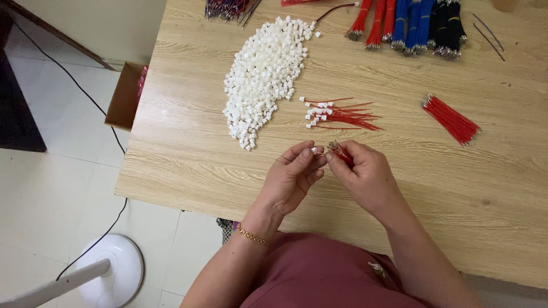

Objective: Attach white plastic connectors to the ends of red electrical wires at a factory workstation

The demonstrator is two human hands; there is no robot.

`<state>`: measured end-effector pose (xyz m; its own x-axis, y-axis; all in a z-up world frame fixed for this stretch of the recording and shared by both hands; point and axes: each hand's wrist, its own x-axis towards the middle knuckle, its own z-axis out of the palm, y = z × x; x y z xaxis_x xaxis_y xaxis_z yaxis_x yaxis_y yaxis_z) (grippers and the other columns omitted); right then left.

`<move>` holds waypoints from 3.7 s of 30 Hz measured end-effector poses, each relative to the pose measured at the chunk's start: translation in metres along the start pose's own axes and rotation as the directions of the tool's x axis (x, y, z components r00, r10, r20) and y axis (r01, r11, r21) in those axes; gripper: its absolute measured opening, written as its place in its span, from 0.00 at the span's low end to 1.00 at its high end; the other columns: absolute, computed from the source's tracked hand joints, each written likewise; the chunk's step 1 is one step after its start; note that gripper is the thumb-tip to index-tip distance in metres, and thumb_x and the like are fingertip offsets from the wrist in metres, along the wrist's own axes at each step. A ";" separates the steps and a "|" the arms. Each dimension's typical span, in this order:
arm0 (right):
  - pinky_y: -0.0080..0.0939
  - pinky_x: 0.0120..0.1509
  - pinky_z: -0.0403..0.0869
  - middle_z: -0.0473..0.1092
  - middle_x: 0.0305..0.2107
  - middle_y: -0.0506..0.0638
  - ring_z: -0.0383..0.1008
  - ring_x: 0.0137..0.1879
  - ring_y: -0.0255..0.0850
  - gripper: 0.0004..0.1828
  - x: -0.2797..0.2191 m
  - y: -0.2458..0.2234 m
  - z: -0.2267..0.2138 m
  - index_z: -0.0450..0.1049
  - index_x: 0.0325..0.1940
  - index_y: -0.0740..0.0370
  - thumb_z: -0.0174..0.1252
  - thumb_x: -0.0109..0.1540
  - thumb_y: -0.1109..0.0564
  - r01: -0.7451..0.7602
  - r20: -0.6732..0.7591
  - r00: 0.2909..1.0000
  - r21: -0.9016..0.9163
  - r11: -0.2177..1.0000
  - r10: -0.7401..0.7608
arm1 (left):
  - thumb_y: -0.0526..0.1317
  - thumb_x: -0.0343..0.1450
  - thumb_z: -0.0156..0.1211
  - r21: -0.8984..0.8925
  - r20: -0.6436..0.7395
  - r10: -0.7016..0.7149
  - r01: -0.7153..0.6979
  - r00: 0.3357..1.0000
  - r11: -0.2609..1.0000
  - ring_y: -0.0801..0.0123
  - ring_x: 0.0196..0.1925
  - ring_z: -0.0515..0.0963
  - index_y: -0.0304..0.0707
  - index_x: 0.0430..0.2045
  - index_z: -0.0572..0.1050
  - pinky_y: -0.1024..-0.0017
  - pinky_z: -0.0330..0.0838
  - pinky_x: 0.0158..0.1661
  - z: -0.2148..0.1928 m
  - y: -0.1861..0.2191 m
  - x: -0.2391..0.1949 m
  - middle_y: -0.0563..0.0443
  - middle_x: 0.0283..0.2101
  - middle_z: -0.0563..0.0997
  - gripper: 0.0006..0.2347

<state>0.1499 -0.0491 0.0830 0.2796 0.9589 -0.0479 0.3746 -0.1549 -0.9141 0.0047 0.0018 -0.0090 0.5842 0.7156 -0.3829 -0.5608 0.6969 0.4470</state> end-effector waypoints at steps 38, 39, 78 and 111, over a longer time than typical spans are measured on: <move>0.56 0.42 0.67 0.69 0.27 0.64 0.71 0.34 0.55 0.14 0.019 0.047 -0.020 0.68 0.43 0.70 0.43 0.72 0.55 -0.135 -0.165 0.981 -0.201 0.970 0.102 | 0.33 0.68 0.63 0.622 -0.070 0.415 -0.285 0.907 0.729 0.70 0.33 0.80 0.33 0.38 0.78 0.79 0.76 0.31 -0.029 -0.015 0.062 0.44 0.34 0.82 0.07; 0.53 0.42 0.67 0.69 0.27 0.61 0.72 0.34 0.53 0.12 0.020 0.056 -0.029 0.68 0.43 0.67 0.43 0.73 0.56 -0.121 -0.250 0.966 -0.230 0.966 0.061 | 0.32 0.67 0.64 0.690 -0.077 0.458 -0.284 0.885 0.666 0.72 0.30 0.80 0.36 0.36 0.80 0.80 0.76 0.28 -0.034 -0.016 0.067 0.45 0.33 0.82 0.06; 0.26 0.26 0.63 0.65 0.17 0.48 0.62 0.23 0.31 0.08 -0.001 0.052 0.019 0.71 0.38 0.62 0.58 0.63 0.54 -0.170 0.100 0.984 0.321 0.932 0.145 | 0.34 0.70 0.58 0.785 0.014 0.431 -0.277 0.902 0.554 0.78 0.29 0.73 0.36 0.39 0.79 0.77 0.74 0.31 0.017 0.019 -0.034 0.51 0.32 0.79 0.07; 0.36 0.29 0.68 0.66 0.15 0.53 0.64 0.24 0.36 0.04 -0.006 -0.005 0.007 0.75 0.33 0.66 0.63 0.59 0.61 -0.046 -0.009 0.999 0.025 0.999 0.046 | 0.38 0.71 0.59 0.099 -0.084 0.023 -0.014 0.996 0.995 0.70 0.32 0.82 0.33 0.42 0.76 0.79 0.80 0.32 0.014 0.006 -0.008 0.47 0.32 0.80 0.09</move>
<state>0.1405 -0.0522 0.0851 0.3041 0.9487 -0.0866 0.3393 -0.1928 -0.9207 0.0050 -0.0007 0.0085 0.5201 0.7327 -0.4389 -0.5080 0.6785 0.5307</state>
